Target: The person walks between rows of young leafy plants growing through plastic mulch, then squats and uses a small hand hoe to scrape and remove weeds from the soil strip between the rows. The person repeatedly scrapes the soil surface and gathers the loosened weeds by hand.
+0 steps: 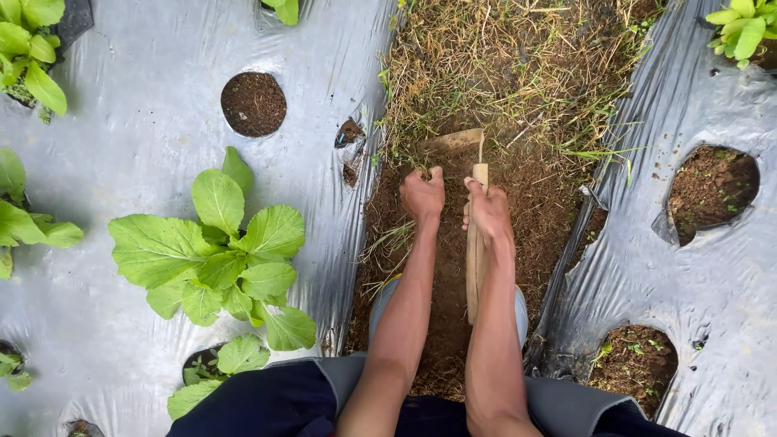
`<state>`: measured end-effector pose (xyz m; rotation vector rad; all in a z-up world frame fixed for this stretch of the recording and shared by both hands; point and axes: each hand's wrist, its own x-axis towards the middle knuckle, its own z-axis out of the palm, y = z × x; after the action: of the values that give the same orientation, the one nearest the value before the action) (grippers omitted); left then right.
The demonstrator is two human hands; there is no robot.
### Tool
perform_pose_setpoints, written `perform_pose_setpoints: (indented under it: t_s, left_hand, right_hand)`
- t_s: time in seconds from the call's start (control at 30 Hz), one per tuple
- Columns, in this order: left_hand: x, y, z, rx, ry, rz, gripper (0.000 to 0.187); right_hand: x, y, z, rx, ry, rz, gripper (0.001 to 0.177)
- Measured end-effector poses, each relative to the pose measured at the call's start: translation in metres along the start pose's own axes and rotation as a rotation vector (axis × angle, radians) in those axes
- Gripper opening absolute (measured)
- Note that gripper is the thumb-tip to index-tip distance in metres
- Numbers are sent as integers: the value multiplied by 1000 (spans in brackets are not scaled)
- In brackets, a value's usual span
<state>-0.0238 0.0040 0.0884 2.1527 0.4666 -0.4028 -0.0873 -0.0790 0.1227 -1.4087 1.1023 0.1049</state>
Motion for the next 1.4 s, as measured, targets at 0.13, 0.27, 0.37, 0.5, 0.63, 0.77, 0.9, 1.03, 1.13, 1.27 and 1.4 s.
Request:
perform_pose_setpoints:
  t_s: [0.13, 0.27, 0.37, 0.5, 0.63, 0.77, 0.9, 1.03, 1.13, 1.27, 1.4]
  left_hand:
    - [20, -36, 16, 222, -152, 19, 30]
    - [30, -37, 1, 467, -422, 31, 26]
    - [32, -18, -13, 494, -472, 40, 27]
    - [24, -9, -19, 379, -209, 131, 42]
    - [8, 12, -39, 201, 44, 182, 36]
    - [12, -1, -33, 85, 178, 149, 37]
    - [23, -23, -15, 71, 154, 96, 36]
    - [22, -33, -7, 48, 187, 94, 38]
    - [29, -28, -6, 63, 169, 85, 37]
    - [25, -20, -5, 76, 124, 102, 38]
    - [32, -36, 8, 134, 146, 154, 39]
  right_hand:
    - [-6, -4, -2, 78, 55, -8, 40]
    - [6, 4, 8, 98, 85, 3, 39]
    - [9, 15, 7, 26, 44, 32, 39]
    - [-6, -2, 11, 72, 64, 29, 39]
    - [-1, -7, 26, 50, 40, -7, 38]
    - [-5, -4, 25, -90, -69, 37, 36]
    - [-13, -24, 26, -16, 1, -21, 32]
    - [-6, -8, 26, -115, -103, 29, 34]
    - [-13, -17, 22, -117, -88, 61, 32]
    - [-7, -1, 23, -32, -24, 51, 35]
    - [-8, -1, 12, -83, -60, 67, 36]
